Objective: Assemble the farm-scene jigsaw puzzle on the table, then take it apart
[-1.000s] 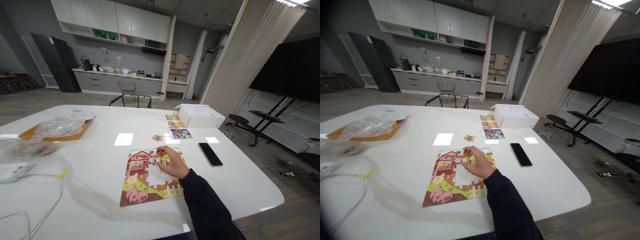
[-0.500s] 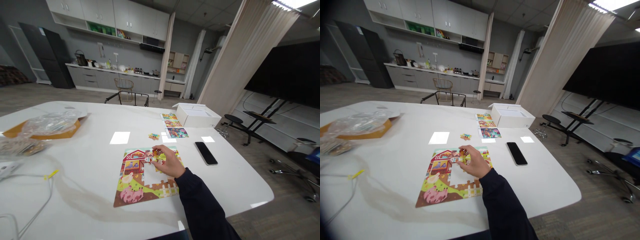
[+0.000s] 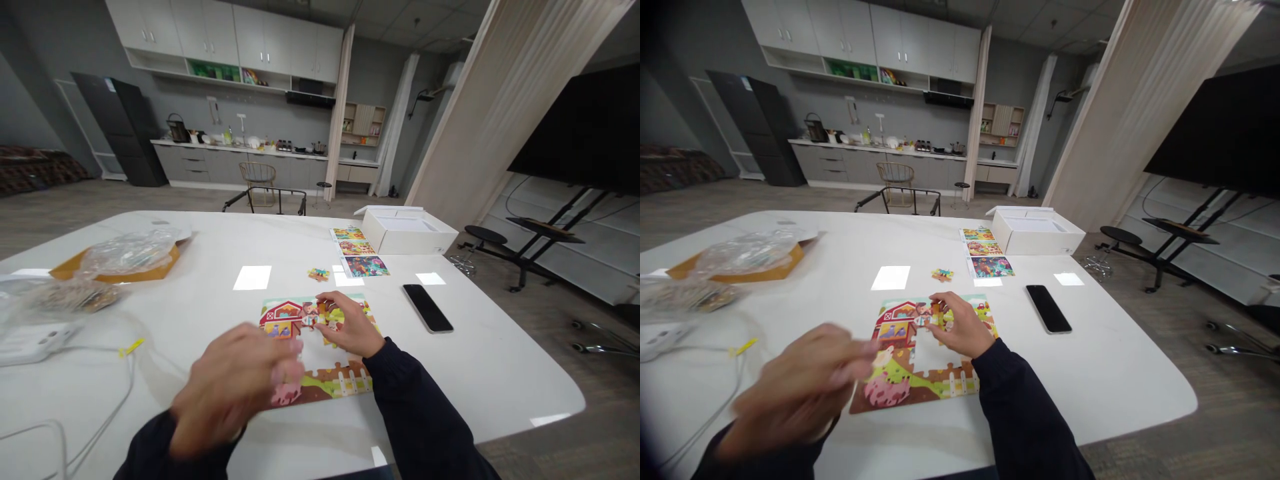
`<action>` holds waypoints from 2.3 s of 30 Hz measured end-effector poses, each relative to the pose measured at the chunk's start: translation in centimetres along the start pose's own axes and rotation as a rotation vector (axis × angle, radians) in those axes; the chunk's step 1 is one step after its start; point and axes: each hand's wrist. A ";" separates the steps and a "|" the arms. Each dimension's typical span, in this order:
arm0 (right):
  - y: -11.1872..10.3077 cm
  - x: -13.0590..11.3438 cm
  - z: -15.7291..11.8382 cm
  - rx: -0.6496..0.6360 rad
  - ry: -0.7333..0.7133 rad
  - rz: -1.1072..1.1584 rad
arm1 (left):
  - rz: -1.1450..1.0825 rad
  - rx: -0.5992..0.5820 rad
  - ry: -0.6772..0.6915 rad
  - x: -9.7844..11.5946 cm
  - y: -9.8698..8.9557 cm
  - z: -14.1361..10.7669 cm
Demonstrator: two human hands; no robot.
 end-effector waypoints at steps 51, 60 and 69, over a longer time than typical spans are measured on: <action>1.2 2.9 -0.6 -0.299 0.342 -0.163 | -0.133 -0.612 -0.367 -11.3 6.1 -1.9; 1.3 2.4 -0.6 -0.334 0.346 -0.177 | -0.069 -0.626 -0.357 -11.4 6.1 -1.8; 1.4 2.6 -0.6 -0.346 0.351 -0.176 | -0.085 -0.605 -0.359 -11.3 6.2 -1.9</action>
Point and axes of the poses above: each hand's wrist, its own z-axis towards the middle knuckle, its own y-axis out of the palm, x = y × z, and after that the axes turned 13 degrees about -z, right-handed
